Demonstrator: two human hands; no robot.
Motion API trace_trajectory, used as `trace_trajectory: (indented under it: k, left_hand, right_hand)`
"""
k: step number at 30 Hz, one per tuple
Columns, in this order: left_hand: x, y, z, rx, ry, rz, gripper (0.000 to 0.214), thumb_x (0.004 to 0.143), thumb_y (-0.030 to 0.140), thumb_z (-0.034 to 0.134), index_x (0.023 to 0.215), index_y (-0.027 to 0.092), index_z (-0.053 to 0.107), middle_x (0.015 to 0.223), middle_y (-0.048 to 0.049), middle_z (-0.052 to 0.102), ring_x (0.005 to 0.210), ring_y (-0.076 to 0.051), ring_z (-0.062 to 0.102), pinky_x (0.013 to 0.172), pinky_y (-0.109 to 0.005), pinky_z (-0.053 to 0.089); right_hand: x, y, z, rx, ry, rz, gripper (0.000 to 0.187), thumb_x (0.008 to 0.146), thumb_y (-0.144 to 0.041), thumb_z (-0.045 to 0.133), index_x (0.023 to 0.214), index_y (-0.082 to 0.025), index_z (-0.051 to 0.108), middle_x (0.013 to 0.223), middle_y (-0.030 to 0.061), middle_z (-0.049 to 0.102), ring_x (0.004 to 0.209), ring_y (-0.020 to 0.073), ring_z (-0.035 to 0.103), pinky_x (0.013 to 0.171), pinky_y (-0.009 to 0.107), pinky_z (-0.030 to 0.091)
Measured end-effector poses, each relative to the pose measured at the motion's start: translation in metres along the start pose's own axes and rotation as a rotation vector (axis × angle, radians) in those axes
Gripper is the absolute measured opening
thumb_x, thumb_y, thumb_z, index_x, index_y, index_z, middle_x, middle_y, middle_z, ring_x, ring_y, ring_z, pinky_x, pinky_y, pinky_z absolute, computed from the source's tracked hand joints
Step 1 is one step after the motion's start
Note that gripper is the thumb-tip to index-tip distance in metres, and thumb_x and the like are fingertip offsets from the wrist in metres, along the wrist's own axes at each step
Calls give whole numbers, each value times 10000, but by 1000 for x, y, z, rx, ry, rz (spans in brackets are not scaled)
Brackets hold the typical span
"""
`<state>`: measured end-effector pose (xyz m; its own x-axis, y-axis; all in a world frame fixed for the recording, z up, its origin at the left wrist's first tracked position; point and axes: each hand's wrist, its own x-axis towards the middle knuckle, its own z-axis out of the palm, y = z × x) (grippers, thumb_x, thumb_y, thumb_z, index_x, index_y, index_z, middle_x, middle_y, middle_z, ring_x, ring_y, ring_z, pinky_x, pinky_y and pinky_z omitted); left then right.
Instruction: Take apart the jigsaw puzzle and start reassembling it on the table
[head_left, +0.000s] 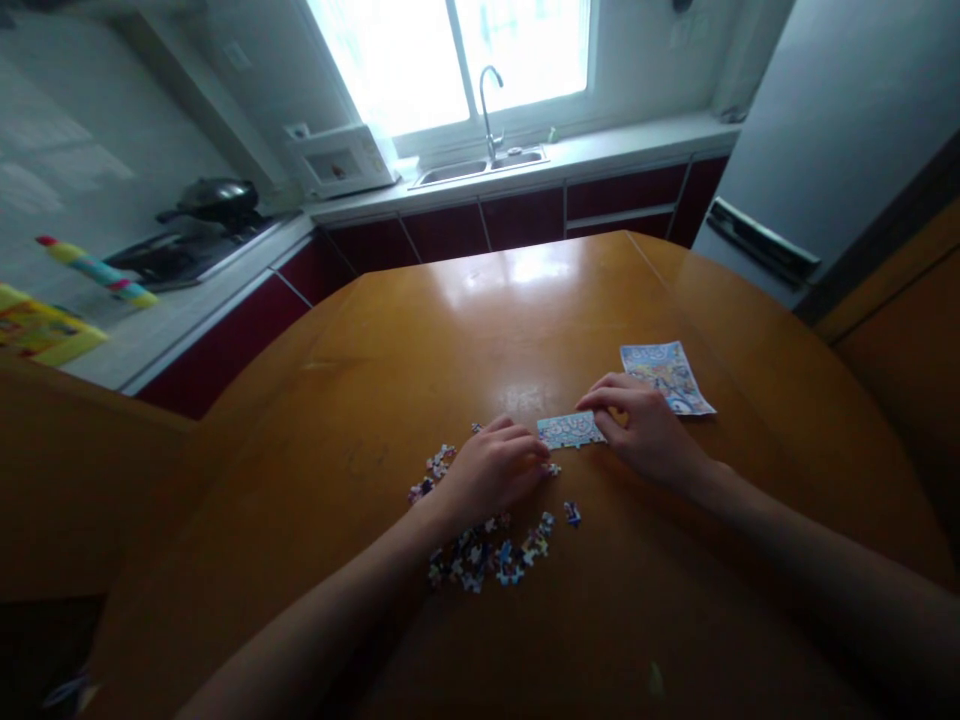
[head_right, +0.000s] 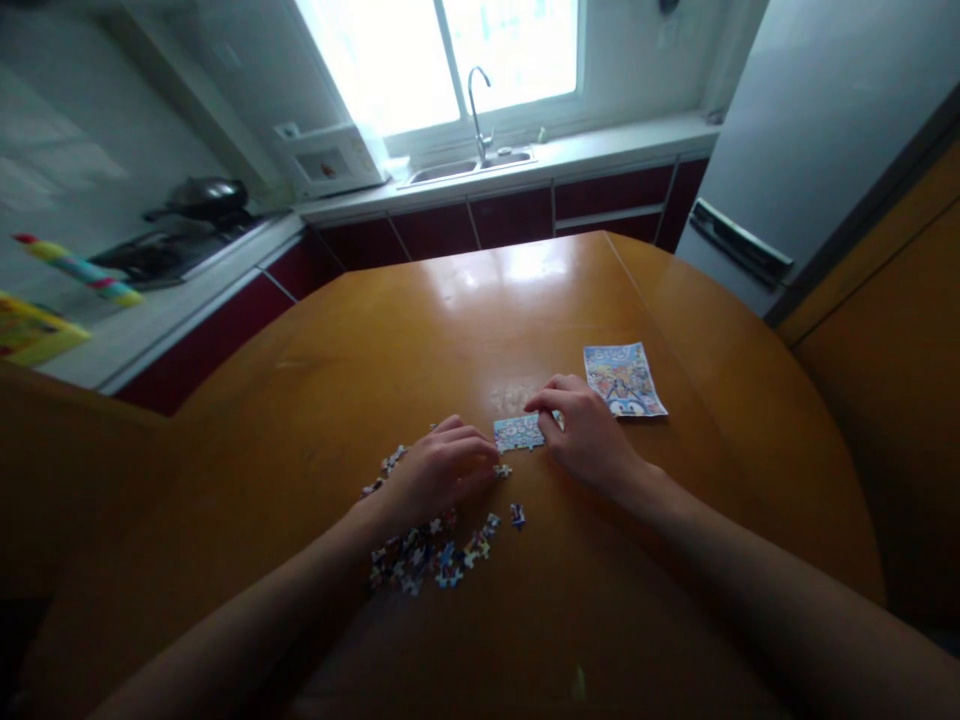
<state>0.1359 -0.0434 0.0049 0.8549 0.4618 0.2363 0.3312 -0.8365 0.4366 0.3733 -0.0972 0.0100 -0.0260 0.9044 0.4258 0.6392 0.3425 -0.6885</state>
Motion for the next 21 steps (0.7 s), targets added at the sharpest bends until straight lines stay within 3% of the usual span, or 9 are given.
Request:
trace_trajectory:
  k: [5,13,21]
  left_hand:
    - [-3,-1,10,-28,-15,25,69,903,185,633,937,219,682,922,-16,699,875,-177,559,791,-300,477]
    - [1,-8,14,-51,150,-7,84,877,177,670,946,215,699,945,-21,705,890,-180,548,796,-318,494]
    - [-1,-11,16,66,105,87,134,935,192,612,923,243,735,970,-1,724,862,-168,543,761,-300,500]
  right_hand:
    - [1,0,0,9,-3,9,210,825,-74,547,826,-189,723,854,58,670,857,188,616,793,351,475]
    - [1,4,1,5,-9,14,209,818,-71,549,822,-185,724,850,61,672,857,192,619,797,359,478]
    - [1,5,2,13,-19,21,209,813,-75,550,829,-195,721,861,59,672,867,196,619,802,368,479]
